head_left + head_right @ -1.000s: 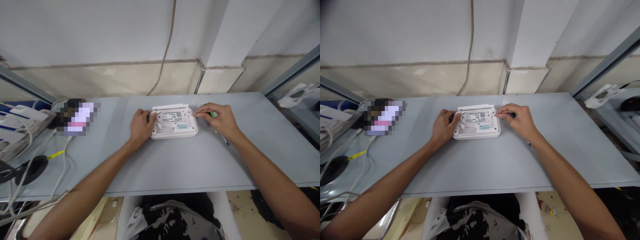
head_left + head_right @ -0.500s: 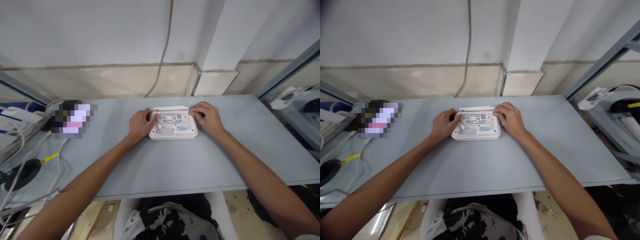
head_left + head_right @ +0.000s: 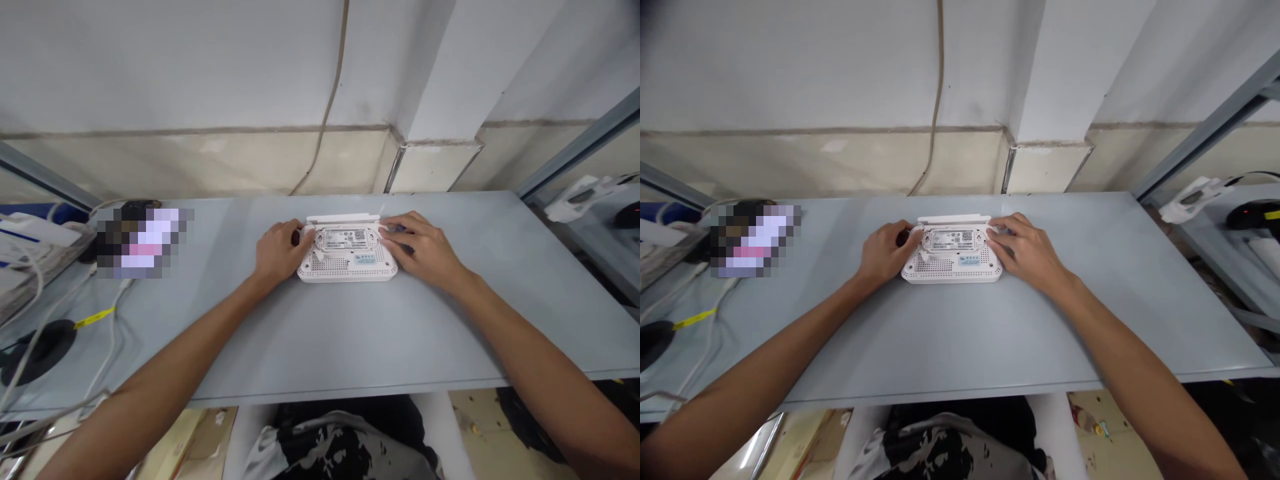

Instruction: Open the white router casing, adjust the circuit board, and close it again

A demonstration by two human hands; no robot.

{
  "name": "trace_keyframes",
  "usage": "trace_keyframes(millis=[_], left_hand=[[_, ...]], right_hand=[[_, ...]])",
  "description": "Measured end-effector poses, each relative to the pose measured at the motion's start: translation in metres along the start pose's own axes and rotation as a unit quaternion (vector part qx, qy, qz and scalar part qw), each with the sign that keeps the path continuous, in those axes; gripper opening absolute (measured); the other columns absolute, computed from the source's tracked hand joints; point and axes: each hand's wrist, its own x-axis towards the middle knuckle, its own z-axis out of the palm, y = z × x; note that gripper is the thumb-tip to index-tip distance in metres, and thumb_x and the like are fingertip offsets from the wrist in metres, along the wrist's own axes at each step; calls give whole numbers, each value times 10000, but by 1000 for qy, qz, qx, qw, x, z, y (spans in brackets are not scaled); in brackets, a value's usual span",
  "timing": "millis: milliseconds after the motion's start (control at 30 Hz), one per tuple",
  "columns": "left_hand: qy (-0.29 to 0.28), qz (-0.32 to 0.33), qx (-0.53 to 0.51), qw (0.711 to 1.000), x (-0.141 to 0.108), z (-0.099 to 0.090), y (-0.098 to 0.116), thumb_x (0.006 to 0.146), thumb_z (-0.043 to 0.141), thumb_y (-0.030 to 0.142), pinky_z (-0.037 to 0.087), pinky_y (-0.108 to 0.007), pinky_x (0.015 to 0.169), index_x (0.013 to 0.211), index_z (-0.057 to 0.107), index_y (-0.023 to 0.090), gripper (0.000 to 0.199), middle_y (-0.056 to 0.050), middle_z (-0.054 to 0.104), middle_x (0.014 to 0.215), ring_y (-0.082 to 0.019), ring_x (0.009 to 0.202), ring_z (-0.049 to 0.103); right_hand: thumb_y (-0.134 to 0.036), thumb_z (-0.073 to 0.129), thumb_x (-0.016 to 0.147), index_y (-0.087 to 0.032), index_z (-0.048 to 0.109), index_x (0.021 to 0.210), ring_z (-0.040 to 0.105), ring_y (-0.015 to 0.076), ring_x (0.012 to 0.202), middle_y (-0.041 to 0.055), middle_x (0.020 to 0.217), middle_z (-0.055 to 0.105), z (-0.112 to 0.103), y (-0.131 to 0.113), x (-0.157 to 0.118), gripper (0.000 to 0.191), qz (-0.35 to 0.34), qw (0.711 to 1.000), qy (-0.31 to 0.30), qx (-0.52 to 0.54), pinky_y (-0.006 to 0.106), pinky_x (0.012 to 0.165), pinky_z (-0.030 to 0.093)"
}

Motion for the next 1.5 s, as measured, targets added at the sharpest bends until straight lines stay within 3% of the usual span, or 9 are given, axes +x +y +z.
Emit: trace_keyframes(millis=[167,400,567,700,933,1100,1267,1400,1500], left_hand=[[-1,10,-6,1000,-1,-1,-1,1002,480,508,426,-369,748,1002,717,210,381,-78,718,942,-267,931,643],[-2,10,-5,1000,-1,0,-1,1000,479,503,445,-377,774,1033,722,214,378,-83,735,1005,-283,983,658],[0,17,5,1000,0,-1,-3,1006,479,493,449,-376,759,1021,720,209,372,-78,735,1000,-274,957,660],[-5,29,20,999,3,-9,-13,1007,473,479,440,-370,718,1004,730,213,371,-74,735,1021,-256,893,656],[-8,25,19,999,12,-21,-29,987,475,463,483,-368,769,999,741,197,376,-98,725,1030,-257,885,652],[2,26,8,1000,12,-19,-30,978,468,452,502,-372,795,984,725,208,354,-101,730,1029,-254,885,652],[8,11,4,1000,12,-17,-30,962,477,441,510,-372,810,992,720,210,337,-102,738,1054,-256,914,657],[19,-9,5,1000,9,-12,-22,965,481,417,511,-383,841,1004,718,202,323,-108,746,1103,-268,957,669],[28,-23,8,999,7,-4,-11,992,462,399,512,-390,880,1063,703,206,318,-109,743,1183,-279,1026,679]], right_hand=[[-249,607,1019,-223,826,1007,672,273,985,79,1082,787,-6,13,-3,221,86,995,36,-45,463,815,581],[-177,637,928,-176,814,1045,505,345,1043,170,1126,674,14,20,-2,212,103,987,-55,-110,552,928,528],[-135,600,931,-199,795,1130,481,325,1045,146,1148,665,15,23,-3,286,99,990,-71,-73,539,975,483],[-251,689,942,-227,796,1111,481,328,1074,120,1154,678,15,24,-4,202,108,990,-80,-46,533,982,450],[-227,640,984,-235,765,922,496,314,1033,98,1036,708,18,19,0,140,107,991,-80,-20,498,913,424],[-294,697,974,-256,764,1109,492,320,1045,92,1079,715,24,18,5,155,98,994,-39,-39,502,905,430],[-146,583,996,-219,755,941,487,313,1030,114,1015,713,35,16,12,194,54,993,-76,-78,477,874,431],[-109,558,977,-201,749,874,534,302,946,114,874,733,21,25,13,235,29,994,-84,-65,466,831,475],[-196,650,959,-221,768,878,599,277,869,74,834,765,-2,30,11,145,55,998,11,-18,444,785,517]])
